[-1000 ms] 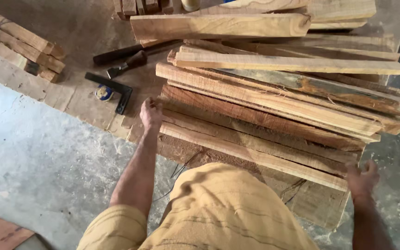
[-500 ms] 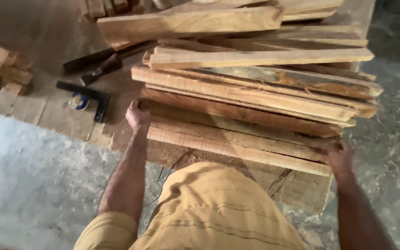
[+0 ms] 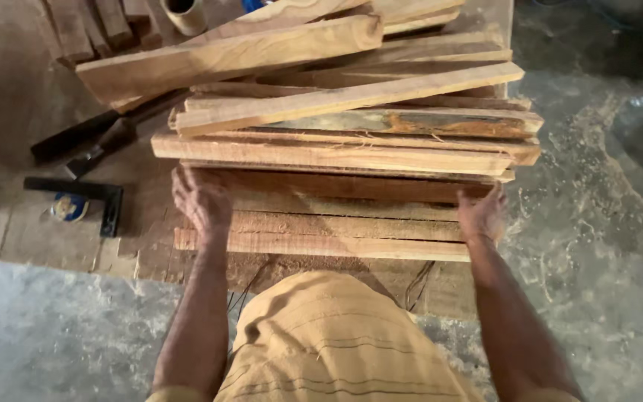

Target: The person gathers wooden strips from a workbench and aligns them into a neat pile. They then tie the bundle together with wire at multiple points along its length, lift the tied bundle, and place it onto a larger stack of wood strips.

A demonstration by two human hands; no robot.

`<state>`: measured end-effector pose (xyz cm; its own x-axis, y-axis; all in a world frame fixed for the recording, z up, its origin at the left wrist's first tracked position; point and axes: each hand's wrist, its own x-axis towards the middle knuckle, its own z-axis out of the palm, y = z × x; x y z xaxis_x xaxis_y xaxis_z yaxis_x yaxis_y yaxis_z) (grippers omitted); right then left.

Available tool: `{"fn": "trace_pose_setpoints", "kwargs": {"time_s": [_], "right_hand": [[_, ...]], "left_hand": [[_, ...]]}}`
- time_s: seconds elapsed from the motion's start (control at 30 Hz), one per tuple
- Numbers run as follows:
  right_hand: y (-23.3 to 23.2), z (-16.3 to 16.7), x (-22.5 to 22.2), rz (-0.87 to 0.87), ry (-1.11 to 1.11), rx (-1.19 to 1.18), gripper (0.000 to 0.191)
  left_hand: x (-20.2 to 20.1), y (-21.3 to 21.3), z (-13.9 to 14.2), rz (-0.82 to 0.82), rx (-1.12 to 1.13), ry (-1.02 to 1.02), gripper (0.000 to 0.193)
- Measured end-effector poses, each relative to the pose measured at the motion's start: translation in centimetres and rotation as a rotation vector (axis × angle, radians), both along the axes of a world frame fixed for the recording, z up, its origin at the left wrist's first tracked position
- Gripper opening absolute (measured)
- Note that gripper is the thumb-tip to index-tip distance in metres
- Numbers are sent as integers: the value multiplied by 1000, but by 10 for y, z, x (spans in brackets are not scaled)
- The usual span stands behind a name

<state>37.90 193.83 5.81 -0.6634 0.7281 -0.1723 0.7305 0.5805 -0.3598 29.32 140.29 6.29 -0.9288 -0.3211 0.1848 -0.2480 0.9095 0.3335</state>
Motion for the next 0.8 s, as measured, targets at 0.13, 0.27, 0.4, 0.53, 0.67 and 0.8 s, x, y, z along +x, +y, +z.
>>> {"fn": "trace_pose_setpoints", "kwargs": {"time_s": [0.13,0.27,0.4,0.53,0.67,0.8], "right_hand": [[8,-14,-12,-62,250,-21,90],[30,-24,8,41,357,-28,81],[40,-19,38,45,209,-54,66],[-5,-23,57,348,149,316,81],[-106,-37,47,865,291,313,78],[-164,-35,39,957,171,124,72]], "left_hand": [[-18,-13,0,226,362,-67,69],[-25,-28,3,318,431,-203,67],[-8,-32,12,213,248,-180,75],[33,12,22,-40,0,-331,91],[69,105,15,-681,-50,-272,115],[78,150,10,-892,-111,-606,113]]}}
